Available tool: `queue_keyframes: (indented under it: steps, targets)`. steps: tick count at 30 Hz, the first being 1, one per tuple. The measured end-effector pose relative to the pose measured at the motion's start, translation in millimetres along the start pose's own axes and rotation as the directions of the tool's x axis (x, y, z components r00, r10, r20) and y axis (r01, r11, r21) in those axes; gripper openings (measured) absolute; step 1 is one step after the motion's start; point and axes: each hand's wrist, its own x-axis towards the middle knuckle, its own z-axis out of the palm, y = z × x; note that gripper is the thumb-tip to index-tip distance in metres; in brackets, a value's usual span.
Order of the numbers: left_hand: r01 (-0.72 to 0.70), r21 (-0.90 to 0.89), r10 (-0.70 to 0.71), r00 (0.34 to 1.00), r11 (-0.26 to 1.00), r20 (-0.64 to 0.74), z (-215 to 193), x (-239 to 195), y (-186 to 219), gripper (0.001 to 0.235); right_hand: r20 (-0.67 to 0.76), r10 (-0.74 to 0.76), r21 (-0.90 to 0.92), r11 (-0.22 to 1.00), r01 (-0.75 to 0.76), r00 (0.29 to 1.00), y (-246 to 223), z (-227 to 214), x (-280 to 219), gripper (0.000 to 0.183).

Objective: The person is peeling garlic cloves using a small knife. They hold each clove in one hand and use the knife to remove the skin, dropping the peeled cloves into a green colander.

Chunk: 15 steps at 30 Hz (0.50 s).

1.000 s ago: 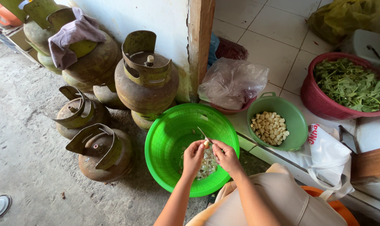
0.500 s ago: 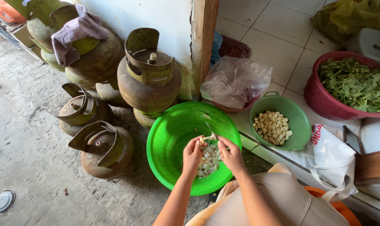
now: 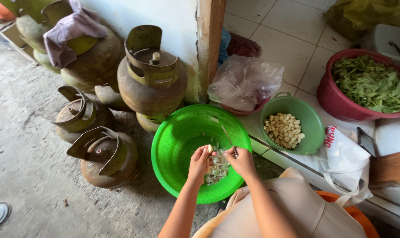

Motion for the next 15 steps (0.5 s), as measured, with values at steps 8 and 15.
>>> queue_keyframes:
  steps: [8, 15]
  targets:
    - [0.013, 0.251, -0.015, 1.000, 0.968, 0.007, -9.6, -3.1, -1.7, 0.024, 0.180, -0.064, 0.354, 0.935, -0.004, 0.982, -2.9, 14.4, 2.1, 0.023]
    - [0.027, 0.231, -0.054, 0.993, 0.972, 0.107, 9.3, -5.0, 0.5, 0.026, 0.196, 0.253, 0.393, 0.865, -0.312, 0.947, -26.0, -4.5, -5.2, 0.020]
